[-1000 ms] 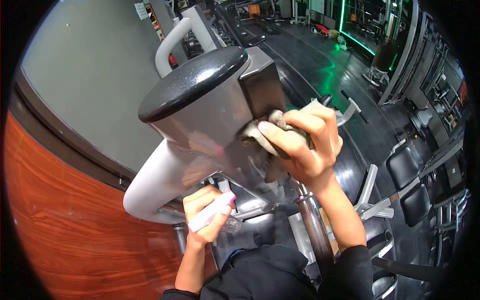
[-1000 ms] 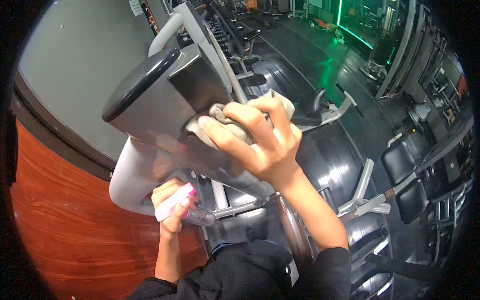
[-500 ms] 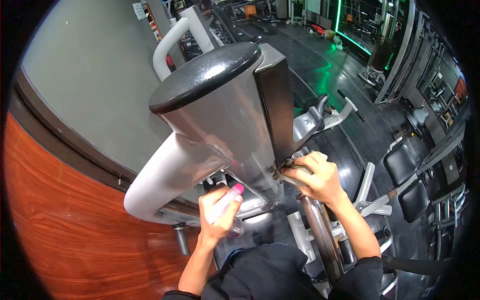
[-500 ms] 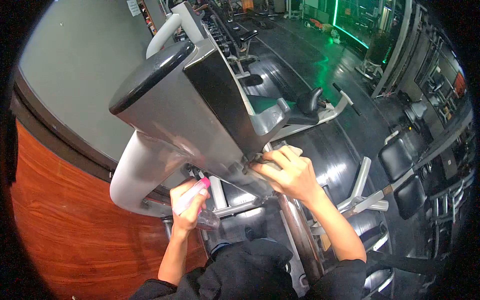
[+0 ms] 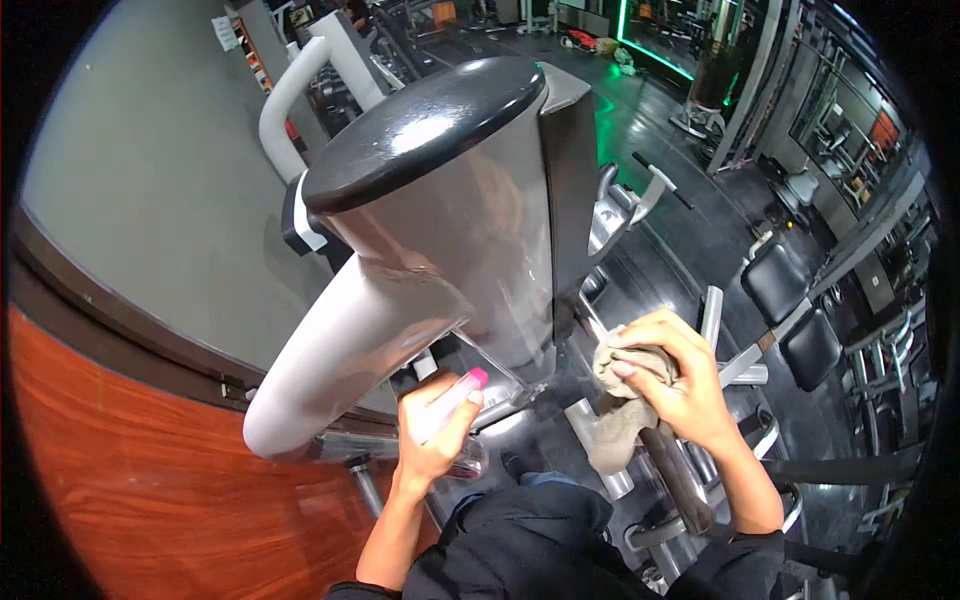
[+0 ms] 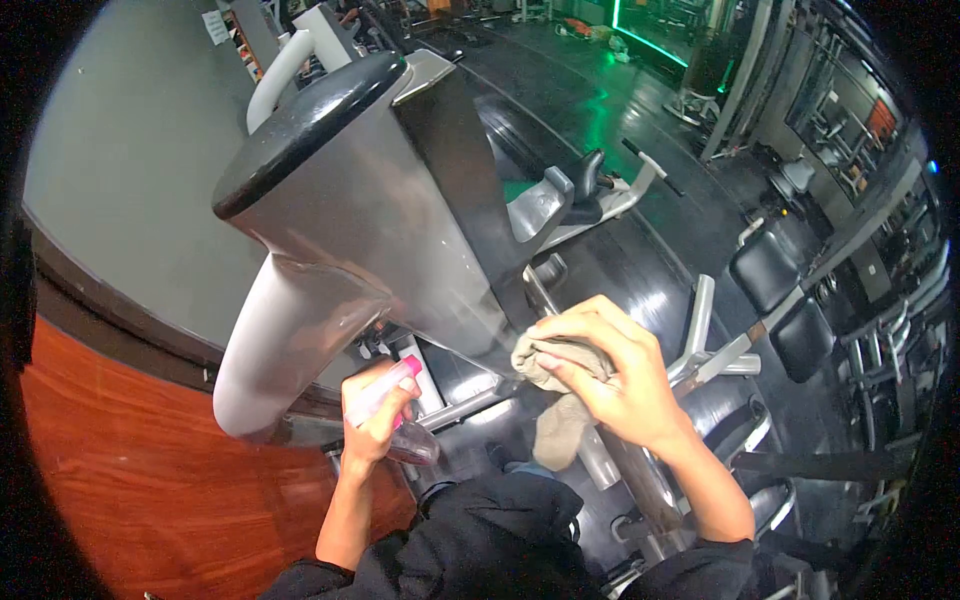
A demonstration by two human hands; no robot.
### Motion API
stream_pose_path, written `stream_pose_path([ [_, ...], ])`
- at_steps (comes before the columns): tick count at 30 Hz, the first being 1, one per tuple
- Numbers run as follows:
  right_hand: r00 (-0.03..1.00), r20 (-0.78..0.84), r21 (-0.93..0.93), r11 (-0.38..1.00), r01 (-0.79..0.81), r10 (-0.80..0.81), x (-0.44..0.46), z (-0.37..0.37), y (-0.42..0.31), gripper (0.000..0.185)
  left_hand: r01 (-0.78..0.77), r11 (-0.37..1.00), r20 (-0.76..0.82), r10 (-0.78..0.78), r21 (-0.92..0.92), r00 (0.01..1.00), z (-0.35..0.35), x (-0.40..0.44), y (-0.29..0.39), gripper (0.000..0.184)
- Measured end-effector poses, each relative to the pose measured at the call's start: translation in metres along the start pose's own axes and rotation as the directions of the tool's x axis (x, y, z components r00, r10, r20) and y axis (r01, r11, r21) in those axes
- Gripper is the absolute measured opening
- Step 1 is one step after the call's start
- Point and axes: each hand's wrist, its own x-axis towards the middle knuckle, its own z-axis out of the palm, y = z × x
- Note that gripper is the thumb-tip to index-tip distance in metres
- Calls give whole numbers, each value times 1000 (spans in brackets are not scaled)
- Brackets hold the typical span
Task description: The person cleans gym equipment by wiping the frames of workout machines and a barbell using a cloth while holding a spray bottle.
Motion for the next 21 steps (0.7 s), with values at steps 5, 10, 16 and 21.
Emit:
stream_pose_path([
  [5,987,-48,-33,987,-154,153,-23,8,-23,17,18,1000,86,-20,21,996,-27,-7,-8,25],
  [10,886,-267,209,920,-331,379,-38,54,-24,13,38,998,142,-32,-40,989,-39,-9,-9,27],
  [16,721,-693,-87,994,-71,-9,14,163,25,22,155,982,245,-126,-105,961,-37,-9,-6,30],
  [21,423,-906,-56,997,-51,-29,6,244,91,24,206,977,258,-185,-57,948,-42,-14,-7,32],
])
